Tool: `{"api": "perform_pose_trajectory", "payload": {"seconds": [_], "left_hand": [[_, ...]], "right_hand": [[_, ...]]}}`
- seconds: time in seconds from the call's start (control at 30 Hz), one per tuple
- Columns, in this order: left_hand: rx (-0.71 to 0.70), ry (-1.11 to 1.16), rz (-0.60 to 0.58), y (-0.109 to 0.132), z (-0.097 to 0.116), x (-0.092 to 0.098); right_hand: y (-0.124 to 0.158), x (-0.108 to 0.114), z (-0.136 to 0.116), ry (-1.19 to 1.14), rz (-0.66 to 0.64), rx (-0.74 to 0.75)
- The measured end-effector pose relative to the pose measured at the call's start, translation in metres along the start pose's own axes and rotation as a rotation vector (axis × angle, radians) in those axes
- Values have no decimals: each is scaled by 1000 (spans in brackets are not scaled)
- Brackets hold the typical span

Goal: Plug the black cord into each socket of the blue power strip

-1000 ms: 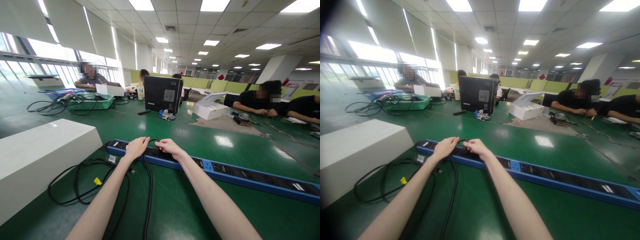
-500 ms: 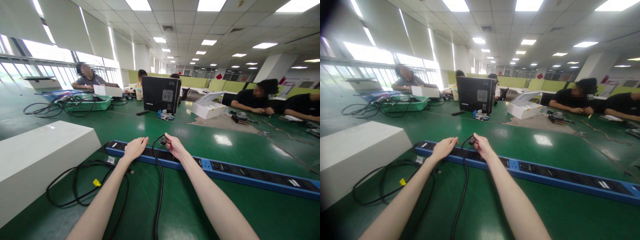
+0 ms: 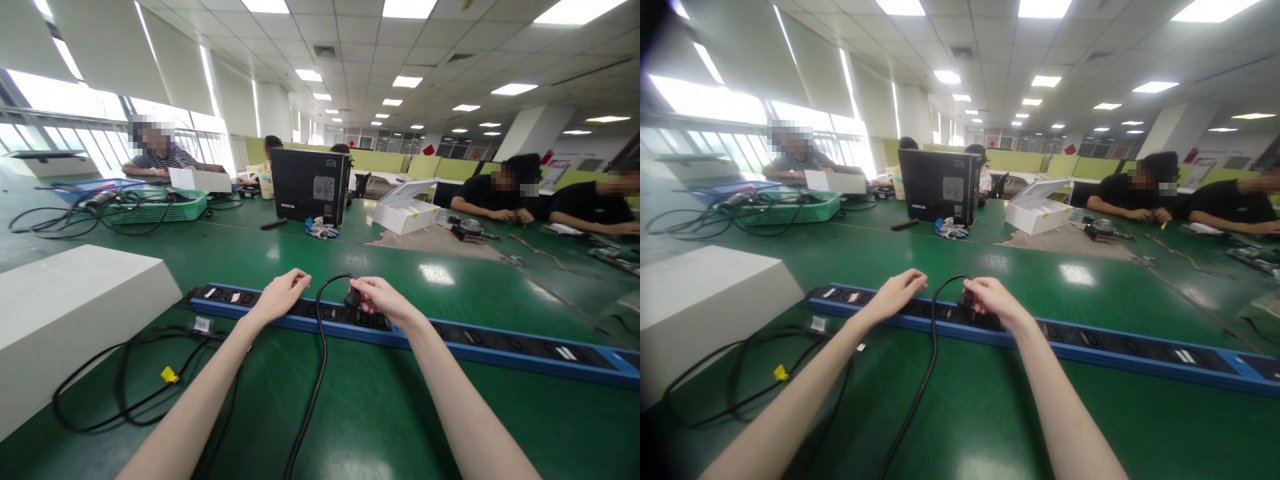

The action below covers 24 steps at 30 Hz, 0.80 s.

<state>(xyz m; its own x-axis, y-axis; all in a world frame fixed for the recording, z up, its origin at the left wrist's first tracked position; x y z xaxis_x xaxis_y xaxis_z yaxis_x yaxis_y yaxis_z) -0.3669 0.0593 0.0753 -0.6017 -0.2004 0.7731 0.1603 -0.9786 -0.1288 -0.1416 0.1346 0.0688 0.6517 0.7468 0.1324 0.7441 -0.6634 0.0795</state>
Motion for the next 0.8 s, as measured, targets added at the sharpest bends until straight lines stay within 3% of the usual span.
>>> {"api": "perform_pose_trajectory", "payload": {"seconds": [0.13,0.23,0.33,0.4,0.47,0.53,0.63,0.67,0.73,0.8], "left_hand": [[-119,339,-151,6,54,-30],[-232,479,-177,17,97,-27],[-400,568,-320,37,149,-26],[-443,568,-336,47,173,-24],[-432,492,-232,53,185,-16],[-389,440,-179,57,191,-13],[-338,578,-336,64,196,-20],[-334,657,-406,67,198,-22],[-343,792,-504,72,202,-21],[-349,870,-528,73,204,-17]], "right_hand": [[6,-3,-7,-107,-34,31],[17,-1,-22,-184,-52,50],[31,-2,-41,-254,-77,79],[41,-1,-54,-258,-61,114],[52,0,-66,-148,-28,129],[67,8,-82,97,87,143],[105,22,-125,517,367,269],[117,18,-138,607,389,325],[131,0,-149,675,232,359],[141,-18,-142,656,6,271]]}}
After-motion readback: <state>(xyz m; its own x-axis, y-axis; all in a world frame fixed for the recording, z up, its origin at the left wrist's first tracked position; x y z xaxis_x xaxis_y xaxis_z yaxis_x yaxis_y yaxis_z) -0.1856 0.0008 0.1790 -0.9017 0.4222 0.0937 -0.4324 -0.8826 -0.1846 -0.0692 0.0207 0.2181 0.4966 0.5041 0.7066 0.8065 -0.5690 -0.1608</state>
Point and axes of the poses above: each hand's wrist, its own y-axis away from the middle knuckle, its own x-axis out of the back of the hand, z = x × y, the point moved 10 cm from there along -y, towards the middle knuckle, and after that the axes turned 7 degrees about -z, right-handed, at the moved point
